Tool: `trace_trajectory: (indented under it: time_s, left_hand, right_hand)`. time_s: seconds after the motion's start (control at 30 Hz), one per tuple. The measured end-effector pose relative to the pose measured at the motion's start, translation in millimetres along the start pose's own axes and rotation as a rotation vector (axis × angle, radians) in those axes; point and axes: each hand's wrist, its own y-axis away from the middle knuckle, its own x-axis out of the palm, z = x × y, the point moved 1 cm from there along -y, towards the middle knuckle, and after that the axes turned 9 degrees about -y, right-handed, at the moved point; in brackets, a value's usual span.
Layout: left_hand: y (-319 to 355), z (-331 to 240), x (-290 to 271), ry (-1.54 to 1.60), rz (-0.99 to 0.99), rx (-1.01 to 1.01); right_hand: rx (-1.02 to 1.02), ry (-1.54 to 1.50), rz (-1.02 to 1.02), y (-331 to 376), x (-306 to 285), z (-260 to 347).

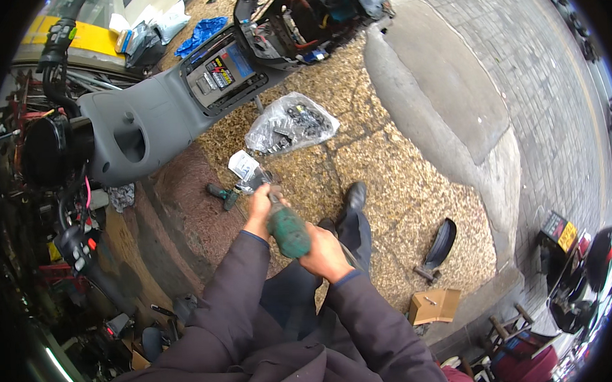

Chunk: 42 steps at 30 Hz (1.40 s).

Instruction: The person assembles a scooter by attaching a plastic cover to the frame, routing wires, and securing the cover with screws using a cordless drill. The person also handles a battery and other small parts during the process.

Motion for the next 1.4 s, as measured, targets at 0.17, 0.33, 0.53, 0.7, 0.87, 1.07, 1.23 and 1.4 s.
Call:
trace_trajectory:
  time_s: [0.17, 0.33, 0.53, 0.7, 0.87, 1.07, 1.23, 1.4]
  left_hand:
    - [-100.2, -102.4, -50.7, 0.219, 0.043, -0.019]
    - [-193.8, -179.0, -88.1, 0.181, 0.012, 0.001]
    - [-295.1, -230.0, -116.3, 0.318, -0.045, -0.051]
    - [-355.2, -246.4, -144.3, 0.404, 0.033, -0.084]
    - [-389.5, -245.6, -162.5, 0.534, 0.126, -0.151]
    - [-411.6, -241.5, -180.5, 0.612, 0.195, -0.153]
    - [-416.0, -236.1, -192.4, 0.705, 0.357, -0.126]
    - [-427.4, -223.5, -197.4, 0.691, 0.353, 0.008]
  right_hand:
    - [0.060, 0.148, 0.259, -161.6, 23.9, 41.9]
    - [-0.051, 0.188, 0.306, -301.3, 79.0, 37.1]
    - [0.049, 0.185, 0.279, -414.7, 146.5, 22.3]
    - [0.092, 0.156, 0.242, -473.6, 187.6, 9.4]
    - [0.171, 0.139, 0.196, -499.0, 209.4, 6.8]
    - [0.248, 0.073, 0.213, -517.5, 222.6, 16.5]
    - [0.308, 0.050, 0.174, -524.8, 233.7, 25.2]
    - [0.303, 0.063, 0.184, -526.7, 241.5, 23.6]
